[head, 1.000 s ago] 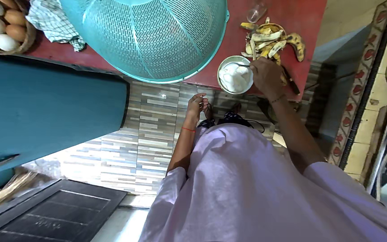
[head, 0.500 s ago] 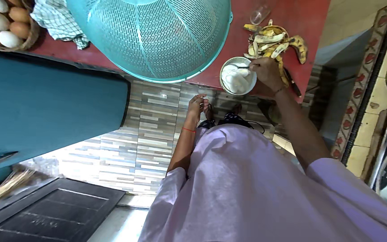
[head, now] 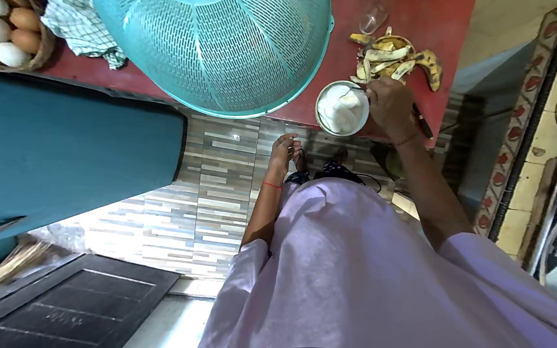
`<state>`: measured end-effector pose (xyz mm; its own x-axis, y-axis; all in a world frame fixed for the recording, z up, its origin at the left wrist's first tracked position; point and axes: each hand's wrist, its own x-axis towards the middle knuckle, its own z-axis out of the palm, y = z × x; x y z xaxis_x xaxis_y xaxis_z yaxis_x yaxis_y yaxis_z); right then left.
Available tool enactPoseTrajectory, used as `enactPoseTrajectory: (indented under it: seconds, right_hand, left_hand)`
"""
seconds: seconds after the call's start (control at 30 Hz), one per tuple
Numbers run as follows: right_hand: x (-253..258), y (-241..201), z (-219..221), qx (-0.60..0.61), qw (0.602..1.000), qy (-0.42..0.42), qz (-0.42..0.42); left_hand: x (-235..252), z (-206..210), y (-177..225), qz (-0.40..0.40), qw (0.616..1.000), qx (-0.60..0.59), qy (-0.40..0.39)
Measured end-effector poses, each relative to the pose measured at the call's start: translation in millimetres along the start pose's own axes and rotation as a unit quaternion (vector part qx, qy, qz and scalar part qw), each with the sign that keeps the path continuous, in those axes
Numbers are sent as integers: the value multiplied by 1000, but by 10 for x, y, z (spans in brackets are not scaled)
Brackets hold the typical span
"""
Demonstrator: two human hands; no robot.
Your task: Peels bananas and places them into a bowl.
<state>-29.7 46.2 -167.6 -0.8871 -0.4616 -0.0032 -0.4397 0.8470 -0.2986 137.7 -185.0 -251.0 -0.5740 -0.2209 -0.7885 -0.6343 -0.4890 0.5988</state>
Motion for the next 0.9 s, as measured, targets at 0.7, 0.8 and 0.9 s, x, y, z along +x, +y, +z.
enactPoseTrajectory:
  seconds: [0.7, 0.8, 0.9]
  right_hand:
    - [-1, 298, -217, 41, 992, -86, 89]
    - [-118, 213, -188, -31, 995, -56, 72]
    - [-212, 93, -194, -60, 993, -51, 83]
  left_hand:
    - [29, 19, -66, -5, 1000, 6, 3]
    - [36, 55, -45, -11, 1000, 1, 0]
    - [33, 66, -17, -7, 1000, 0, -6]
